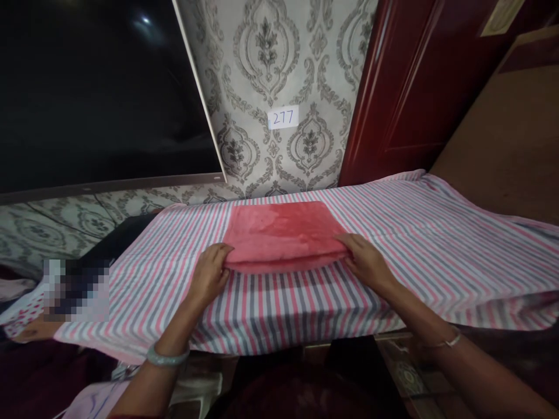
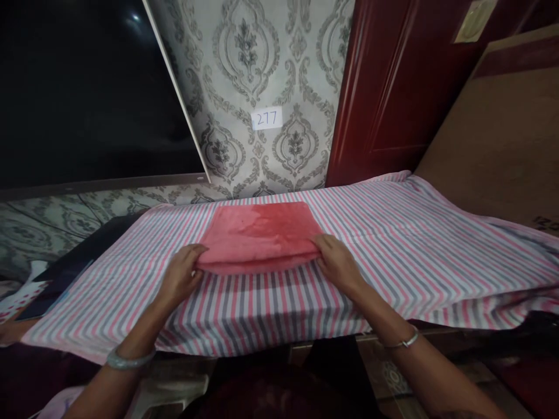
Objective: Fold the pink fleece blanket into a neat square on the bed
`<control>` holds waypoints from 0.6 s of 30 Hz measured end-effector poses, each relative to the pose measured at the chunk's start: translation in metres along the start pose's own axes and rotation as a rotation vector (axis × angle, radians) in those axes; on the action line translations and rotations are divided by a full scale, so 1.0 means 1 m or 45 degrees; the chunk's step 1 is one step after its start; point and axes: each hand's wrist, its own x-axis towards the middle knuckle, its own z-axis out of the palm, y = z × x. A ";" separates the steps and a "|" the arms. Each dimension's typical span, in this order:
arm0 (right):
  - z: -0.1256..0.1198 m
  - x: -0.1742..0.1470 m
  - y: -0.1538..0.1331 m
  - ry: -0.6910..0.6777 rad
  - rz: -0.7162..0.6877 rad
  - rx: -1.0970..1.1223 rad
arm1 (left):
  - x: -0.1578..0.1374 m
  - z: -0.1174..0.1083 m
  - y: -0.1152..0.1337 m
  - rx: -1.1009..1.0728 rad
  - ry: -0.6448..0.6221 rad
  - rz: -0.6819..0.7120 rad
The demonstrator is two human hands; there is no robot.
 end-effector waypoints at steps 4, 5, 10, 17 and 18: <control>-0.058 0.054 -0.004 0.293 0.022 0.118 | 0.044 -0.065 0.006 -0.150 0.245 -0.051; -0.076 0.067 -0.008 0.347 0.046 0.155 | 0.055 -0.084 0.010 -0.214 0.311 -0.064; -0.146 0.118 -0.017 0.472 0.249 0.455 | 0.106 -0.154 0.015 -0.656 0.440 -0.158; -0.077 0.155 0.037 0.197 0.760 1.009 | 0.149 -0.103 -0.033 -1.222 -0.031 -0.652; -0.056 0.154 0.042 0.134 0.899 1.066 | 0.149 -0.084 -0.037 -1.265 -0.111 -0.781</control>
